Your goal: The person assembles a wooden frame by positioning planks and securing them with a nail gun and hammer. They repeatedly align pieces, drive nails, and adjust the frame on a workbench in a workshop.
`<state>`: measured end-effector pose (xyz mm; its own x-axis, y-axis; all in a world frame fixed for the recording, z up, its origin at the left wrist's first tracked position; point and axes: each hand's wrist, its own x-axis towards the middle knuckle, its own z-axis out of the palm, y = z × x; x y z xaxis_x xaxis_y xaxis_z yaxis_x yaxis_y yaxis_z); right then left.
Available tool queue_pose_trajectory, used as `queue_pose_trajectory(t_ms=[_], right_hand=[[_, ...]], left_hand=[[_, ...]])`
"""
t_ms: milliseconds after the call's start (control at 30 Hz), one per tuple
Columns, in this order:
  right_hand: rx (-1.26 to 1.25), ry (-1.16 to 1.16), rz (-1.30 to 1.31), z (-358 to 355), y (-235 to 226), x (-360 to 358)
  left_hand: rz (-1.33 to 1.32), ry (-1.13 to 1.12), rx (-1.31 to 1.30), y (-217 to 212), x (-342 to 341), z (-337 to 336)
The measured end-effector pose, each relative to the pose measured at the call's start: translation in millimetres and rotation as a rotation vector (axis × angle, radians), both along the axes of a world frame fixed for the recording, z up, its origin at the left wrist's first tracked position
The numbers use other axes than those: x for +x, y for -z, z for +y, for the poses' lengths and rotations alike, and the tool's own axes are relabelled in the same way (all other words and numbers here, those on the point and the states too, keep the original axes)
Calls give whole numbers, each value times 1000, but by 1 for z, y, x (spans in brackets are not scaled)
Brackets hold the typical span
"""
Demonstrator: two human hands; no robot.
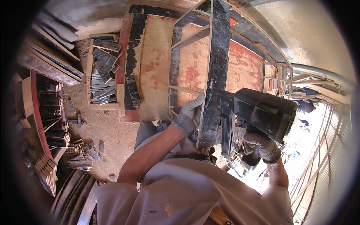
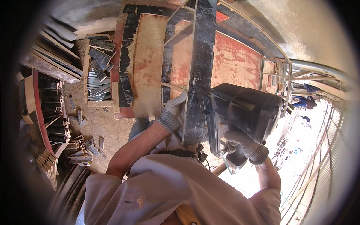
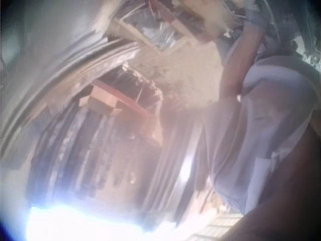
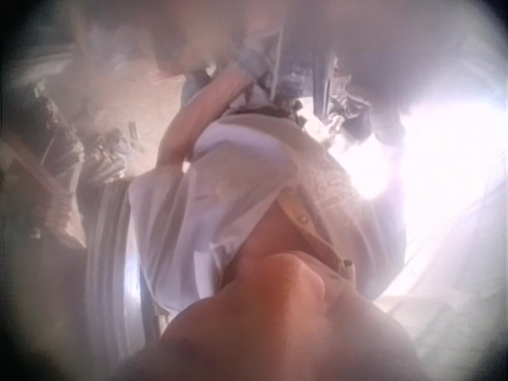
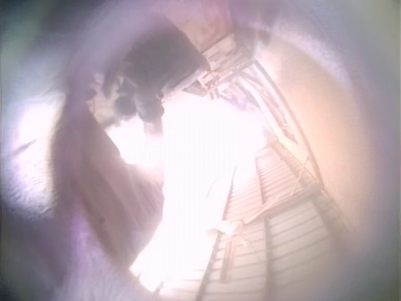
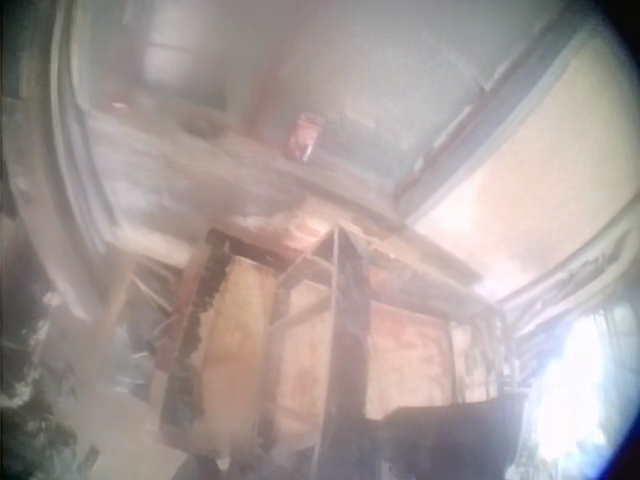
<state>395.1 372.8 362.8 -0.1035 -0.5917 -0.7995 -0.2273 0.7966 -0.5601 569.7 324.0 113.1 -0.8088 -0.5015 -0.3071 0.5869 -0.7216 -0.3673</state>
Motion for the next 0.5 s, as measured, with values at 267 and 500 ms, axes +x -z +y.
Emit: queue_pose_trajectory(t_ms=[267, 500], right_hand=[[-4, -44, 11, -1, 1, -1], [47, 19, -76, -2, 5, -4]], left_hand=[[-122, -1, -109, -7, 2, -3], [-179, 18, -105, -10, 4, -5]])
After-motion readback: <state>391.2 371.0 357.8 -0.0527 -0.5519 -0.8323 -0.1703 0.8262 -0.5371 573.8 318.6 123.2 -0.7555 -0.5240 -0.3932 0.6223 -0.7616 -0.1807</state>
